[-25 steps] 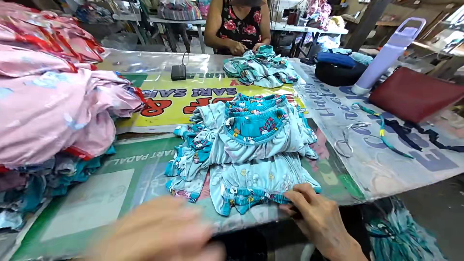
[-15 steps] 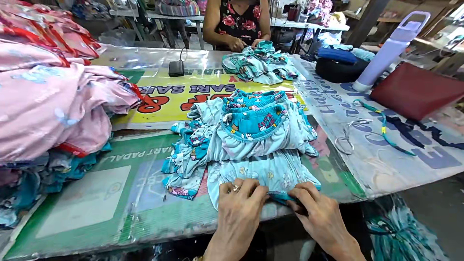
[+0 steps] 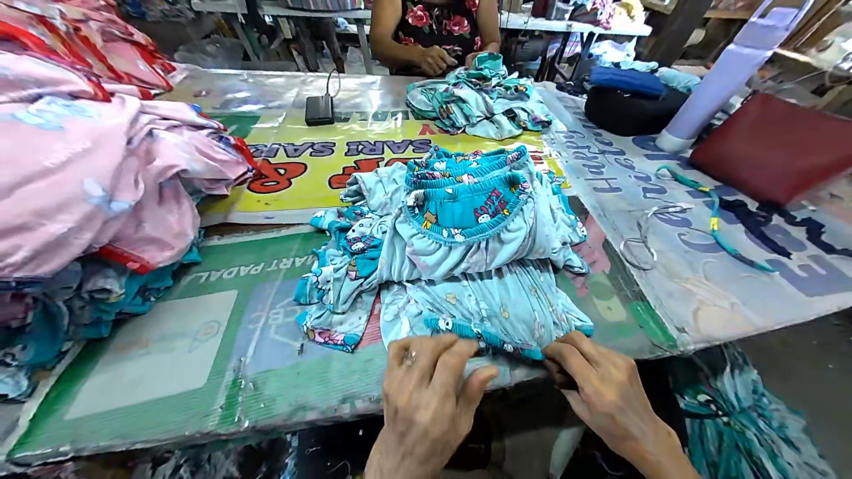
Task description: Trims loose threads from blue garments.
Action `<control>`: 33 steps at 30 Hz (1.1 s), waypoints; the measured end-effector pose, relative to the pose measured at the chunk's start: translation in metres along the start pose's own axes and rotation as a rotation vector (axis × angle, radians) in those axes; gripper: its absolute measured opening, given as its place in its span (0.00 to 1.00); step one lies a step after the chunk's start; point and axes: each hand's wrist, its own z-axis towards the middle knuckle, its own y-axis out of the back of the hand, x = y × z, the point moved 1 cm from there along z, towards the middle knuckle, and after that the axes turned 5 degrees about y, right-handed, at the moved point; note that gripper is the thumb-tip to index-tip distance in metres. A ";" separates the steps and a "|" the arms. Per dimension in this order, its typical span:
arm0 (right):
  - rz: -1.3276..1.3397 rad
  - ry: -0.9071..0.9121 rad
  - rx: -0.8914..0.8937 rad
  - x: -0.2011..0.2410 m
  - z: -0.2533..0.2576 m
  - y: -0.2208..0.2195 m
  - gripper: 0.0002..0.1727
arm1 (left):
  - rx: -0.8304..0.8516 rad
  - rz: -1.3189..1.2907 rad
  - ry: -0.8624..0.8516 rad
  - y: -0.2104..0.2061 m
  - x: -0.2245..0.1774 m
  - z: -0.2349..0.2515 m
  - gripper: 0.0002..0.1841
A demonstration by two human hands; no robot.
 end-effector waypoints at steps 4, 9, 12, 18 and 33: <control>-0.006 -0.022 0.017 0.002 0.001 0.001 0.07 | 0.179 0.160 -0.052 -0.019 -0.006 0.010 0.24; 0.802 -0.240 -0.160 0.006 0.018 0.028 0.26 | 0.176 0.186 -0.100 -0.034 -0.011 0.004 0.07; 1.175 -0.266 -0.257 0.019 0.047 0.024 0.25 | 0.137 0.193 -0.128 -0.032 -0.011 0.000 0.08; 0.971 -0.311 0.038 0.019 0.054 -0.016 0.38 | 0.170 0.084 -0.103 -0.015 0.006 -0.010 0.11; 0.442 -0.146 0.007 0.025 0.023 -0.012 0.14 | 0.189 -0.160 0.107 -0.003 0.003 -0.012 0.10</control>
